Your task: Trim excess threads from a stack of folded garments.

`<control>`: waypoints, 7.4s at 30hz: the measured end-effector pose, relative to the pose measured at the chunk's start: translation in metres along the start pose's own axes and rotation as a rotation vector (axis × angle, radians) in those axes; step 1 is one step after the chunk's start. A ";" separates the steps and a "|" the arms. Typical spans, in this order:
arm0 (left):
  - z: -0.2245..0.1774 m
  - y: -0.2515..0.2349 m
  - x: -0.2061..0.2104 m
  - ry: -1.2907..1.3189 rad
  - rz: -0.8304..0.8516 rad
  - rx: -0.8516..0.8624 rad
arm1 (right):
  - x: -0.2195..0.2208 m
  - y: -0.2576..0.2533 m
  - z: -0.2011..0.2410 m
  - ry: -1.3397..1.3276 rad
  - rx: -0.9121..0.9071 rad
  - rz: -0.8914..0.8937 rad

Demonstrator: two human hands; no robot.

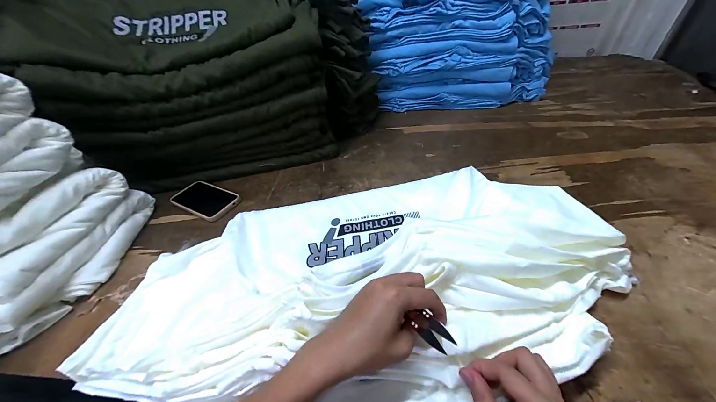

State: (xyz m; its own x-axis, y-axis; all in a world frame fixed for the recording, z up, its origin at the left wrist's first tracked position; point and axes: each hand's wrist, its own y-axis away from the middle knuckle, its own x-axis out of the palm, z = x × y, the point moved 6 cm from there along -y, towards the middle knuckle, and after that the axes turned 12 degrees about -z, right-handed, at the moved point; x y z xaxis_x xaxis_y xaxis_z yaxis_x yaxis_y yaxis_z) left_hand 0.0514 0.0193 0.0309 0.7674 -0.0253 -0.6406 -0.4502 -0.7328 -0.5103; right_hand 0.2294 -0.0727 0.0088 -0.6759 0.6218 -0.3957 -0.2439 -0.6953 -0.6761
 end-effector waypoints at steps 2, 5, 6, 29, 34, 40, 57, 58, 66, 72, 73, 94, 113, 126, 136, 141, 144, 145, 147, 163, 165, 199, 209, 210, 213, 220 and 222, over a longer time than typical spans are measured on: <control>-0.003 0.003 -0.006 -0.008 -0.080 0.015 | -0.004 0.002 0.000 -0.077 0.040 -0.005; -0.020 0.012 -0.016 -0.117 -0.166 0.160 | -0.007 0.004 0.000 -0.153 0.056 -0.039; -0.029 0.016 -0.017 -0.164 -0.201 0.240 | -0.008 0.005 0.000 -0.156 0.049 -0.055; -0.070 0.055 0.002 -0.633 -0.481 0.581 | -0.004 0.009 0.005 -0.051 -0.040 -0.176; -0.072 0.055 0.012 -0.690 -0.501 0.639 | -0.003 0.012 0.006 -0.079 -0.076 -0.180; -0.049 0.044 -0.010 -0.382 -0.548 0.201 | -0.013 -0.004 0.012 0.006 -0.197 -0.100; -0.036 0.034 0.019 0.021 -0.246 -0.193 | 0.020 -0.013 -0.004 -0.664 0.424 -0.049; -0.038 0.035 0.019 -0.003 -0.326 -0.137 | 0.019 -0.013 -0.004 -0.668 0.409 -0.037; -0.062 0.065 0.013 -0.169 -0.564 0.223 | 0.022 -0.003 -0.009 -0.543 -0.078 0.111; -0.050 0.059 0.003 -0.007 -0.470 0.096 | 0.010 0.005 -0.001 -0.286 -0.315 -0.207; -0.044 0.057 -0.003 -0.027 -0.462 0.056 | 0.004 0.007 -0.001 -0.249 -0.331 -0.239; -0.018 -0.009 0.003 -0.424 -0.309 0.125 | -0.013 0.017 -0.013 -0.154 -0.395 0.392; -0.042 0.042 -0.002 -0.200 -0.212 0.355 | -0.023 0.012 0.008 0.097 -0.168 -0.006; -0.037 0.048 -0.010 -0.209 -0.429 0.071 | -0.009 0.000 0.020 0.149 -0.207 0.035; -0.031 0.056 0.019 -0.136 -0.234 -0.167 | 0.017 -0.006 -0.018 -0.744 0.546 -0.086; -0.041 0.046 0.027 -0.027 -0.382 -0.102 | 0.016 -0.001 -0.018 -0.741 0.494 -0.078; -0.047 0.054 0.022 -0.132 -0.552 0.030 | 0.012 -0.001 -0.017 -0.704 0.438 -0.058; -0.050 0.057 0.021 -0.146 -0.554 0.051 | 0.011 -0.001 -0.017 -0.687 0.386 -0.049; -0.055 0.065 0.020 -0.134 -0.524 0.088 | 0.010 0.001 -0.016 -0.629 0.194 0.007; -0.036 0.048 0.013 -0.052 -0.341 0.169 | -0.009 0.022 -0.008 -0.234 -0.343 -0.252; -0.037 0.046 0.014 -0.069 -0.341 0.169 | -0.009 0.024 -0.007 -0.232 -0.354 -0.235; -0.019 0.037 -0.008 -0.237 -0.188 0.184 | -0.007 0.006 0.023 0.143 -0.162 0.167; -0.049 0.061 -0.014 -0.406 -0.269 0.479 | 0.001 0.029 0.006 -0.084 -0.088 -0.154; -0.053 0.061 -0.011 -0.436 -0.256 0.510 | 0.002 0.030 0.006 -0.089 -0.105 -0.159; -0.055 0.058 -0.004 -0.460 -0.234 0.554 | 0.005 0.031 0.009 -0.061 -0.196 -0.150; -0.025 0.046 -0.009 -0.259 -0.166 0.267 | -0.010 0.020 0.004 0.102 -0.274 -0.026; -0.009 0.039 -0.002 -0.174 -0.077 0.151 | -0.009 0.018 0.008 0.168 -0.240 -0.060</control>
State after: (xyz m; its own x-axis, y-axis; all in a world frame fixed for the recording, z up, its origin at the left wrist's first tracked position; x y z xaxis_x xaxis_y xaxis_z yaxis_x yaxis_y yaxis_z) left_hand 0.0365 -0.0153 0.0177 0.7175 0.1540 -0.6793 -0.4668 -0.6175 -0.6331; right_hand 0.2256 -0.0940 0.0054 -0.5361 0.7240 -0.4341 -0.0947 -0.5626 -0.8213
